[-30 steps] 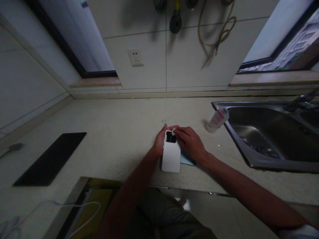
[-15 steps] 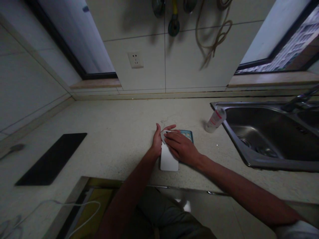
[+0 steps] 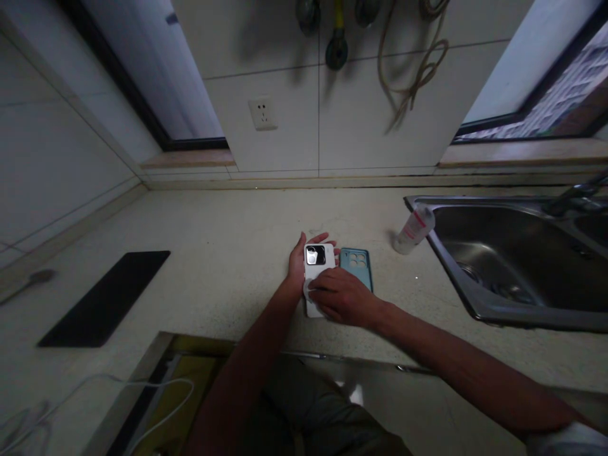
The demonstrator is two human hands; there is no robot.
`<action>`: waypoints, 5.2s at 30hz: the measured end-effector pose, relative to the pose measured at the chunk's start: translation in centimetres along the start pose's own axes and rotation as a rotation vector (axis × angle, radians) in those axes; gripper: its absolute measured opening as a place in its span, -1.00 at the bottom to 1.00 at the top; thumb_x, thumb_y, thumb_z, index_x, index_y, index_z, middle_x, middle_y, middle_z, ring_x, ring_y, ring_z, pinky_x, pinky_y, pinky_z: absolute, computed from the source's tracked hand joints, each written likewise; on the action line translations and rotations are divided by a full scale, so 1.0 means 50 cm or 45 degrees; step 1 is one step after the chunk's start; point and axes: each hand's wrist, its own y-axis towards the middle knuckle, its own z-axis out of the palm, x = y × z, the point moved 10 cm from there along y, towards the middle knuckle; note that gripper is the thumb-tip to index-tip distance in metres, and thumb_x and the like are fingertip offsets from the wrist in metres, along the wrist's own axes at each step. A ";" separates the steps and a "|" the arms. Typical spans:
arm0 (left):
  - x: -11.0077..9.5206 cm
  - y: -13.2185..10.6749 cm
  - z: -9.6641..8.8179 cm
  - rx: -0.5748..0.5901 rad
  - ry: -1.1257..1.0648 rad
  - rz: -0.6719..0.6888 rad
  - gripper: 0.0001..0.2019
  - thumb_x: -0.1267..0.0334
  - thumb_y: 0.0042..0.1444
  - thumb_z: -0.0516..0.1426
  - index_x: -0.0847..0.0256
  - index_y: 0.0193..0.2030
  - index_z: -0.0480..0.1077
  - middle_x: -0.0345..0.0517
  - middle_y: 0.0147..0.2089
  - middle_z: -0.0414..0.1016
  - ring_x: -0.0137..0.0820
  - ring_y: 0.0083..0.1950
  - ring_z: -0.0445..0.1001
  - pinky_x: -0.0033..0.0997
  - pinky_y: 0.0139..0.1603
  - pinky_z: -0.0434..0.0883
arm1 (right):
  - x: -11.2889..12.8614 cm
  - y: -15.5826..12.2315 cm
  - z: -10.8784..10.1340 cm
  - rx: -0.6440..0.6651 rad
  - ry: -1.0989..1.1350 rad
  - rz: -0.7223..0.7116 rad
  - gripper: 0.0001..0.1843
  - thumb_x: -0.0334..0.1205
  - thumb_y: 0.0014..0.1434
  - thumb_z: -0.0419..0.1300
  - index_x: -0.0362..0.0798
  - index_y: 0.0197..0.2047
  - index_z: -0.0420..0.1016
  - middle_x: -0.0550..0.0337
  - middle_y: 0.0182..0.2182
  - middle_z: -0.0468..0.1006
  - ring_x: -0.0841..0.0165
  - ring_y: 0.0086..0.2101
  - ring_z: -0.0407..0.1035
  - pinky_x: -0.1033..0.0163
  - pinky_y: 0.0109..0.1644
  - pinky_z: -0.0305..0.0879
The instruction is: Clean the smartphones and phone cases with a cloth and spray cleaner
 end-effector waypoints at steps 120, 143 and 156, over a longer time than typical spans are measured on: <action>-0.060 -0.001 -0.048 -0.059 -0.202 0.243 -0.45 -0.19 0.34 -0.12 0.23 -0.15 0.45 0.08 -0.23 0.58 -0.24 -0.24 0.60 -0.22 -0.22 0.54 | 0.006 -0.002 -0.003 0.164 -0.042 0.010 -0.69 -0.21 0.40 0.06 -0.10 -0.28 0.57 0.04 -0.36 0.52 0.29 -0.31 0.30 0.16 -0.16 0.15; -0.041 0.007 -0.043 -0.028 -0.144 0.170 -0.48 -0.17 0.33 -0.03 0.28 -0.10 0.48 0.11 -0.26 0.60 -0.20 -0.21 0.62 -0.17 -0.17 0.56 | -0.023 -0.011 0.013 0.185 0.081 0.170 -0.75 -0.25 0.38 0.08 -0.12 -0.18 0.59 -0.01 -0.26 0.54 0.26 -0.25 0.33 0.16 -0.14 0.19; -0.042 0.010 -0.045 -0.012 -0.115 0.183 -0.48 -0.18 0.31 0.00 0.29 -0.08 0.48 0.11 -0.25 0.60 -0.19 -0.19 0.63 -0.15 -0.15 0.57 | -0.010 -0.011 0.019 0.207 0.063 0.104 -0.76 -0.27 0.37 0.08 -0.11 -0.18 0.59 0.00 -0.28 0.54 0.27 -0.26 0.33 0.16 -0.14 0.20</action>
